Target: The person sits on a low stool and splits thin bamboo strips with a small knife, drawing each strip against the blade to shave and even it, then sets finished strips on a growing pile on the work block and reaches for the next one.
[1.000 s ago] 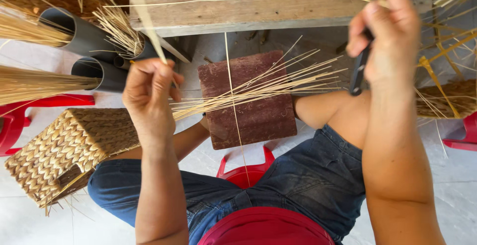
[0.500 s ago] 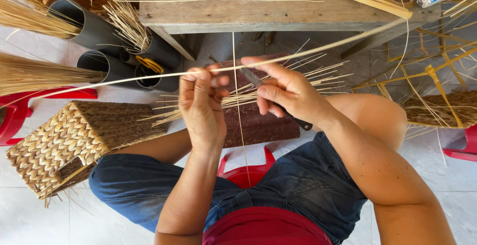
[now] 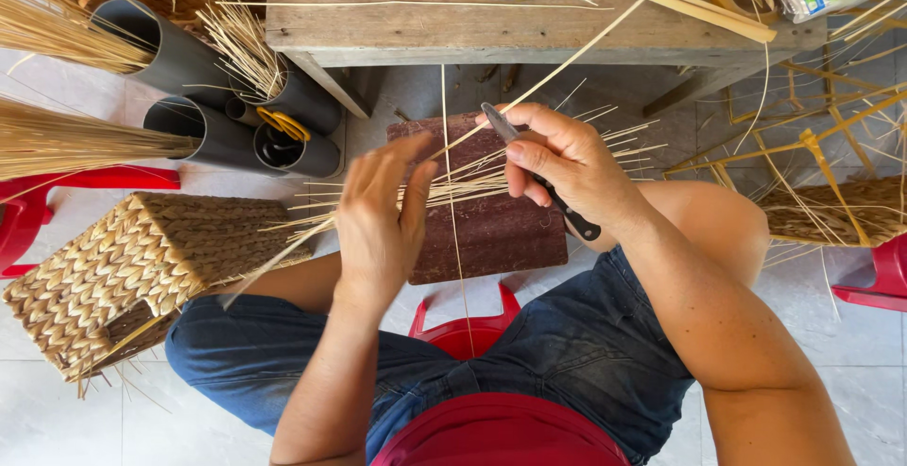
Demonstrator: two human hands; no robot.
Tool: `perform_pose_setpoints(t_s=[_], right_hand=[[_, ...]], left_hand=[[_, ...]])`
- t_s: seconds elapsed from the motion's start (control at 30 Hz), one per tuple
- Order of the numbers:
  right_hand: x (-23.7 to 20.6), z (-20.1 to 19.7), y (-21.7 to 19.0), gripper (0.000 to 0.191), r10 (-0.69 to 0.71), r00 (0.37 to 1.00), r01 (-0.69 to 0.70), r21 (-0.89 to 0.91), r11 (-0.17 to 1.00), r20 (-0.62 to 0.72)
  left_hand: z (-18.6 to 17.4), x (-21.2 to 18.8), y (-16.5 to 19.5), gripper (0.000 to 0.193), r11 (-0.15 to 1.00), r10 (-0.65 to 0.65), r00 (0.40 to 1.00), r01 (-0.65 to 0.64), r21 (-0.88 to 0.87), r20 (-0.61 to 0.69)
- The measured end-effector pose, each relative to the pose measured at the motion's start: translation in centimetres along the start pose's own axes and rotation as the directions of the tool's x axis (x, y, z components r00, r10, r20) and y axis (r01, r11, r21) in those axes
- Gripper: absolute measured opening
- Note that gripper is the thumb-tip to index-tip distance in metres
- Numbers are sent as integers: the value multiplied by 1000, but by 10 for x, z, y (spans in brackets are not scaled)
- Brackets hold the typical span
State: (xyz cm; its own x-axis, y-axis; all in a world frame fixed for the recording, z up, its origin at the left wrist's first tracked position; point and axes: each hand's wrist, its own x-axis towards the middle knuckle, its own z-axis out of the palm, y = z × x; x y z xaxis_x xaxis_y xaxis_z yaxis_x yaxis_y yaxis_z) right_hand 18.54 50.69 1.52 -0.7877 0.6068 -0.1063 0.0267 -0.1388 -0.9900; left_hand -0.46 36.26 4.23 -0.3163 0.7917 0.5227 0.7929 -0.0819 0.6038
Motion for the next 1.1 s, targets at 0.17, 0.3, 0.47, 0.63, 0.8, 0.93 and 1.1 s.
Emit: perform_pose_setpoints(t_s=[0.17,0.3,0.47,0.63,0.8,0.93,1.1], right_hand=[[0,8,-7,42,42,998,-42,7,999,46],[1,12,-7,43,56,995,-58,20,998,82],[1,4,-4,38,29,1000,-29,-2,1000,8],[0,-14,-4,34,-44,998,45,18,999,-45],[-4,-27,-5,33,-61,991,69,66,995,-122],[-7,-44,-9,34,-88,980,105,85,991,-181],[-16,-64,-10,35,-115,962,159,165,973,-247]], left_hand=[[13,1,-8,17,735,-356,794,564,-378,492],[11,-3,-19,22,648,-347,728,642,-411,591],[-4,-13,-23,24,582,-354,680,697,-419,642],[-17,-25,-24,23,607,-308,707,661,-441,637],[-28,-33,-34,22,624,-285,714,644,-442,639],[-40,-40,-42,22,584,-230,731,632,-510,642],[-56,-43,-52,22,601,-312,670,688,-406,673]])
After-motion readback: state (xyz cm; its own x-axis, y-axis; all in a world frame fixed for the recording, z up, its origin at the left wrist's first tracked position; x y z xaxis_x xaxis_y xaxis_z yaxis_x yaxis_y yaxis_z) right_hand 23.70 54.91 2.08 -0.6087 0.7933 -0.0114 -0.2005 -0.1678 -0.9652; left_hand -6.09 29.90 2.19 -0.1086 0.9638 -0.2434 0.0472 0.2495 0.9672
